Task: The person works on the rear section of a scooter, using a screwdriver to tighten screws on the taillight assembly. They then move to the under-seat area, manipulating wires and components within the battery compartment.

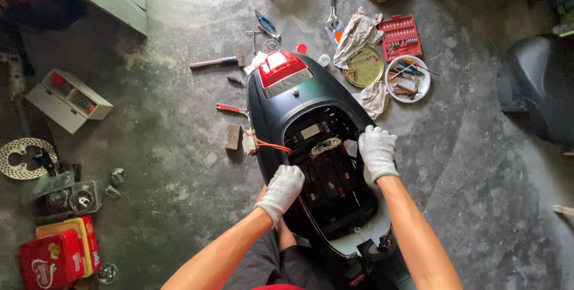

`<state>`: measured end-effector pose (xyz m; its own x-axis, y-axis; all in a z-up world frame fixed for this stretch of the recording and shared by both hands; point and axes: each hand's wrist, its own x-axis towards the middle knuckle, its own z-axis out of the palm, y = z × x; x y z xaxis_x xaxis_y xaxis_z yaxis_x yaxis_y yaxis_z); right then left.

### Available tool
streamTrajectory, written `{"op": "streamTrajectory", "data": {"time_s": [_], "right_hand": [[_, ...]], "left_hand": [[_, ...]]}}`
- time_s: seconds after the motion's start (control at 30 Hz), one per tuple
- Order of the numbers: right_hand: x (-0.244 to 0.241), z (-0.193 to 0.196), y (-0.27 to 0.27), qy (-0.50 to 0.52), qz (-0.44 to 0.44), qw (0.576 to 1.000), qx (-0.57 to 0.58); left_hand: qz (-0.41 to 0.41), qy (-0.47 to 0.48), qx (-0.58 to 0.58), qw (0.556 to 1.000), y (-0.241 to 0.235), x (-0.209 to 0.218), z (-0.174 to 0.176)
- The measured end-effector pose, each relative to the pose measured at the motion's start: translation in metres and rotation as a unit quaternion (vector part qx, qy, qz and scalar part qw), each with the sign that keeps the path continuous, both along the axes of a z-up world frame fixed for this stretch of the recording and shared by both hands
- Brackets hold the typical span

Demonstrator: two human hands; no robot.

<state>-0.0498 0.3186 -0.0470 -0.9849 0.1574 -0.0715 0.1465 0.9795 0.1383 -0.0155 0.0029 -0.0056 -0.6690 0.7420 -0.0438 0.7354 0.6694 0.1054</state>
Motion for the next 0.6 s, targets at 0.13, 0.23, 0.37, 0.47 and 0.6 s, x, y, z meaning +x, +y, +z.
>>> {"op": "streamTrajectory", "data": {"time_s": [0.13, 0.23, 0.37, 0.47, 0.6], "right_hand": [[-0.007, 0.017, -0.005, -0.060, -0.021, 0.998, 0.003], [-0.010, 0.025, -0.006, -0.020, -0.030, 0.999, -0.003], [0.000, -0.010, 0.004, -0.008, -0.001, 1.000, -0.008], [-0.007, -0.007, 0.001, -0.013, -0.008, 1.000, -0.001], [-0.012, 0.010, -0.001, -0.017, -0.014, 1.000, -0.002]], "left_hand": [[0.007, -0.059, -0.054, 0.997, 0.000, -0.002, 0.000], [0.040, -0.038, -0.069, 0.996, 0.001, -0.005, 0.001], [0.002, -0.035, -0.117, 0.993, 0.005, 0.004, -0.002], [-0.044, 0.044, -0.142, 0.988, 0.003, 0.003, 0.014], [0.007, 0.038, -0.035, 0.999, 0.002, 0.003, 0.019]]}}
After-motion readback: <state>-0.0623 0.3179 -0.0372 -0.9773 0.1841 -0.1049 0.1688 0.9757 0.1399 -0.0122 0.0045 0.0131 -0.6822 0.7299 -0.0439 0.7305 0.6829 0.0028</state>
